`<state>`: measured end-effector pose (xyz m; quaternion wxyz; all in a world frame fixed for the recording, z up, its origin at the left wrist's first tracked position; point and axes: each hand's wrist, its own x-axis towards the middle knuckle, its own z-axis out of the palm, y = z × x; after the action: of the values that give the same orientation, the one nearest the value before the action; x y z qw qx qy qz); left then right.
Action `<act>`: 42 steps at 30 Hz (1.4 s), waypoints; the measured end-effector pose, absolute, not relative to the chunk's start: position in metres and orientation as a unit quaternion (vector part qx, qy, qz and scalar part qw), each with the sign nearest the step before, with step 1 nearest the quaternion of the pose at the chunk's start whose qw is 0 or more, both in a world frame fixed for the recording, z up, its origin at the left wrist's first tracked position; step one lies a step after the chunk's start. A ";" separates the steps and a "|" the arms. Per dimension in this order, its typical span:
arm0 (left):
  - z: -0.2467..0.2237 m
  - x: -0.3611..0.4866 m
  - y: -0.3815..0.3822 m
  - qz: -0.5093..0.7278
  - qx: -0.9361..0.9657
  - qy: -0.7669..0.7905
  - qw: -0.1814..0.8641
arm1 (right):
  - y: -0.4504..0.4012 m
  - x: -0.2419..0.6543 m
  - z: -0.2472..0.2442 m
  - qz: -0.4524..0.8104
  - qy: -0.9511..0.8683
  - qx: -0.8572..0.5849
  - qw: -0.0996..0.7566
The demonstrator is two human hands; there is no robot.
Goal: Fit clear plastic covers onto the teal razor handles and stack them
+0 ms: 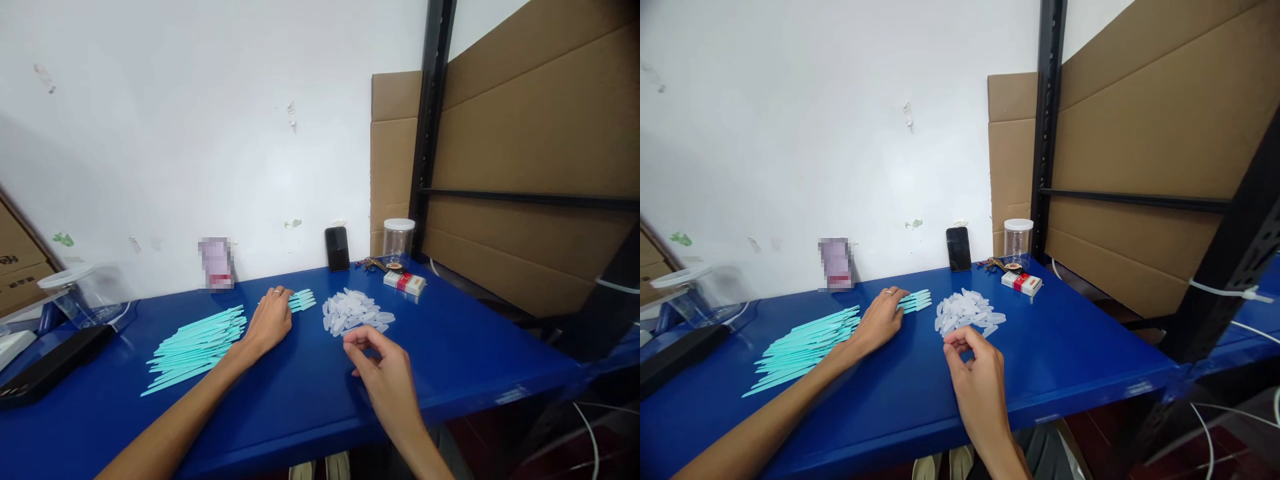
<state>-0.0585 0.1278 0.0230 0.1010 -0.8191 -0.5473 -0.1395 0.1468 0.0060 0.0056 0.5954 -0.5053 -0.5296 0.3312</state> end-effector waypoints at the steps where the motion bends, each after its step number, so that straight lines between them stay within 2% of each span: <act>1: 0.024 -0.061 0.127 -0.136 -0.820 -0.548 0.099 | 0.006 0.147 0.006 0.332 -0.523 -0.504 0.602; 14: 0.050 -0.089 0.170 0.028 -0.857 -0.514 0.032 | 0.007 0.148 0.002 0.342 -0.512 -0.505 0.605; 35: 0.047 -0.083 0.173 0.041 -0.861 -0.502 0.070 | 0.010 0.147 0.001 0.337 -0.518 -0.514 0.595; 42: 0.046 -0.089 0.176 0.034 -0.866 -0.493 0.080 | 0.013 0.148 -0.003 0.368 -0.496 -0.486 0.619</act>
<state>-0.0891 0.1757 0.0460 0.0801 -0.8658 -0.4927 0.0340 0.1482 0.0129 -0.0031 0.6190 -0.4860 -0.4956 0.3675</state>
